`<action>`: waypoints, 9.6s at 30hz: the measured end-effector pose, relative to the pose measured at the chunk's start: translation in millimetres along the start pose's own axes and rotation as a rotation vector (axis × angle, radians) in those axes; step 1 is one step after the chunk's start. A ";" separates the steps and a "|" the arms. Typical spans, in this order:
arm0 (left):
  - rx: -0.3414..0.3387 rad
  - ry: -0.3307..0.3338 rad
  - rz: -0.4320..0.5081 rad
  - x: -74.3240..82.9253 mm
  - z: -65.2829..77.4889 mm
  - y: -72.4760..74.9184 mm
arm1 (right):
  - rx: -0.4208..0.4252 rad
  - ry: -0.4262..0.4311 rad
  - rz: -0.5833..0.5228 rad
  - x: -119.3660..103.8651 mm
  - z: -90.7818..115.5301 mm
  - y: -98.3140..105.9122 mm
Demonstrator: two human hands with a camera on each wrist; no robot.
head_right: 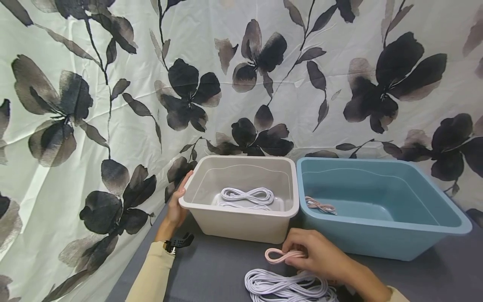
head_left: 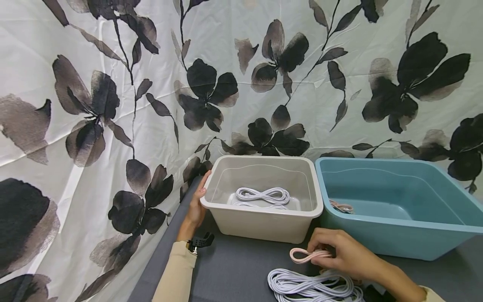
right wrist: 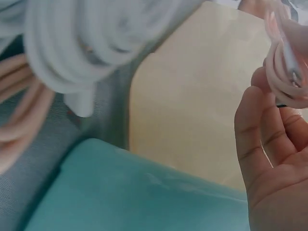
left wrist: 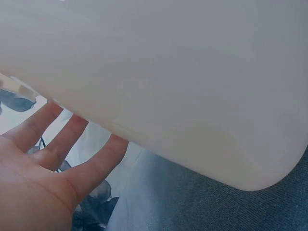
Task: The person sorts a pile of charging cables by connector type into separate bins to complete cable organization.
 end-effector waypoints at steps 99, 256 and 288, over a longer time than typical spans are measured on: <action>-0.023 -0.021 0.019 -2.8 -1.1 1.1 | 0.205 -0.556 0.200 101.5 -71.8 208.2; -0.009 -0.002 0.025 -5.7 -1.4 -0.6 | -0.098 -0.179 -0.065 27.9 19.6 -20.0; -0.014 -0.012 0.012 -6.2 -0.8 1.2 | 0.016 -0.201 0.051 -21.0 3.1 21.0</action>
Point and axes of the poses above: each hand's wrist, its own z-axis away from the middle knuckle, its own y-axis out of the back of the hand, x = y × z, the point moved 3 cm from there along -z, towards the middle knuckle, and after that the axes turned 8 degrees about -y, right-handed, at the moved point
